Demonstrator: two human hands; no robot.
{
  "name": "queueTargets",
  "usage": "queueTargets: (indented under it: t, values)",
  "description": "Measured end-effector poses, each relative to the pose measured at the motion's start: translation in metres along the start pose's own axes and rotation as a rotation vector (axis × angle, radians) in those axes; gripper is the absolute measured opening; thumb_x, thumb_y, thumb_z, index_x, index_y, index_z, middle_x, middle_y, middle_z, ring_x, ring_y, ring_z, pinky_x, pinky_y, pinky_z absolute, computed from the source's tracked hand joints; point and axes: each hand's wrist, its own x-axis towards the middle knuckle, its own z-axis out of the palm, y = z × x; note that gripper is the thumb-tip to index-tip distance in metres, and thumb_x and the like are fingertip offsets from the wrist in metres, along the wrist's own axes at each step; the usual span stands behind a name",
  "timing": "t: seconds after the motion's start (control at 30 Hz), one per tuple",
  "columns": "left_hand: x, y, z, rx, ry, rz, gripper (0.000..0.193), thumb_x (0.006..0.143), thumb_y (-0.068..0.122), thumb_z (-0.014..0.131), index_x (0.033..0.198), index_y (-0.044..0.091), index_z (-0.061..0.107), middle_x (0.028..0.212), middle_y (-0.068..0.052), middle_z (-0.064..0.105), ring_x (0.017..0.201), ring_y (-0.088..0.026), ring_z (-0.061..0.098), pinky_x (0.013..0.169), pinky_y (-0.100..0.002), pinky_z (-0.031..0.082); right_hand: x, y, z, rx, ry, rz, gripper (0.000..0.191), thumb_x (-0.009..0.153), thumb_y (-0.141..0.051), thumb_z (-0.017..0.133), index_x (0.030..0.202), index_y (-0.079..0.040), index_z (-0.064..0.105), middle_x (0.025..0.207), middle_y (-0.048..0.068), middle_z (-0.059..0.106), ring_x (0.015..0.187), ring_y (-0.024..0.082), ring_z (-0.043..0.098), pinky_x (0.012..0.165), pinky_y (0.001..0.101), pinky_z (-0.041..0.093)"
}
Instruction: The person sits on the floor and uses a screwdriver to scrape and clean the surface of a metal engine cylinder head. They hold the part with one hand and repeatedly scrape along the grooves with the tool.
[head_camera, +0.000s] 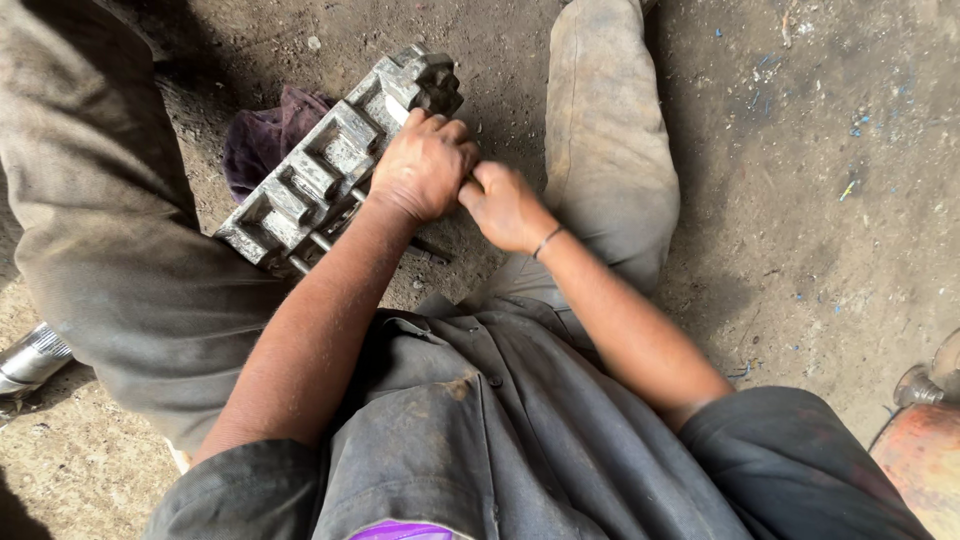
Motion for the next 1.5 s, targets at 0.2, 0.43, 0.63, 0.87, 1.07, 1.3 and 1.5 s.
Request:
queueTargets:
  t: [0.2,0.43,0.63,0.87,1.07,1.3,1.5]
  values:
    - [0.005,-0.009,-0.003,0.000,-0.036,-0.017,0.031,0.076,0.028,0.067,0.106,0.022,0.075,0.108,-0.005,0.067,0.106,-0.021,0.061,0.095,-0.036,0.040,0.010,-0.002,0.010,0.081,-0.012,0.118,0.022,0.093,-0.020,0.059,0.096,0.001,0.065,0.089,0.022,0.073,0.082,0.032,0.075,0.073,0.0440,0.056]
    - [0.001,-0.007,0.003,0.110,-0.039,0.168,0.018,0.097,0.028,0.060,0.097,0.020,0.077,0.109,-0.004,0.068,0.111,-0.020,0.063,0.104,-0.036,0.040,-0.023,-0.004,0.034,0.230,0.209,0.011,0.023,0.098,-0.023,0.059,0.103,-0.001,0.065,0.092,0.023,0.073,0.086,0.036,0.073,0.074,0.0438,0.056]
    - [0.001,-0.004,0.006,-0.037,0.051,-0.001,0.019,0.089,0.025,0.063,0.100,0.021,0.077,0.109,-0.006,0.068,0.109,-0.022,0.062,0.098,-0.037,0.041,0.009,0.009,0.003,-0.065,0.004,-0.047,0.022,0.095,-0.019,0.062,0.093,0.003,0.066,0.092,0.026,0.071,0.087,0.039,0.072,0.075,0.0464,0.056]
    - [0.007,-0.007,-0.003,0.023,-0.117,-0.003,0.021,0.087,0.030,0.064,0.103,0.022,0.076,0.107,-0.007,0.067,0.102,-0.020,0.062,0.092,-0.036,0.041,0.003,-0.006,0.019,0.073,0.073,0.111,0.021,0.093,-0.019,0.060,0.090,0.002,0.064,0.082,0.022,0.071,0.074,0.032,0.072,0.068,0.0451,0.055]
    - [0.000,-0.001,-0.001,0.111,-0.068,0.130,0.019,0.099,0.027,0.059,0.100,0.020,0.077,0.110,-0.004,0.068,0.110,-0.019,0.063,0.102,-0.035,0.041,-0.024,-0.009,0.028,0.172,0.177,0.049,0.022,0.096,-0.020,0.059,0.095,0.001,0.064,0.083,0.023,0.070,0.074,0.033,0.072,0.068,0.0446,0.056]
    - [0.005,-0.007,0.003,-0.005,0.007,-0.028,0.022,0.088,0.024,0.063,0.105,0.022,0.077,0.112,-0.006,0.067,0.111,-0.022,0.061,0.098,-0.038,0.041,0.014,-0.002,0.002,-0.020,0.033,0.014,0.024,0.092,-0.021,0.060,0.095,0.002,0.066,0.092,0.027,0.071,0.087,0.040,0.072,0.075,0.0480,0.057]
    - [0.004,-0.010,0.007,-0.024,0.040,0.037,0.024,0.086,0.027,0.063,0.104,0.024,0.078,0.106,-0.007,0.068,0.105,-0.023,0.062,0.096,-0.039,0.040,-0.006,-0.010,0.028,0.090,0.154,0.104,0.023,0.093,-0.021,0.059,0.095,0.001,0.065,0.091,0.023,0.073,0.085,0.038,0.073,0.074,0.0478,0.055]
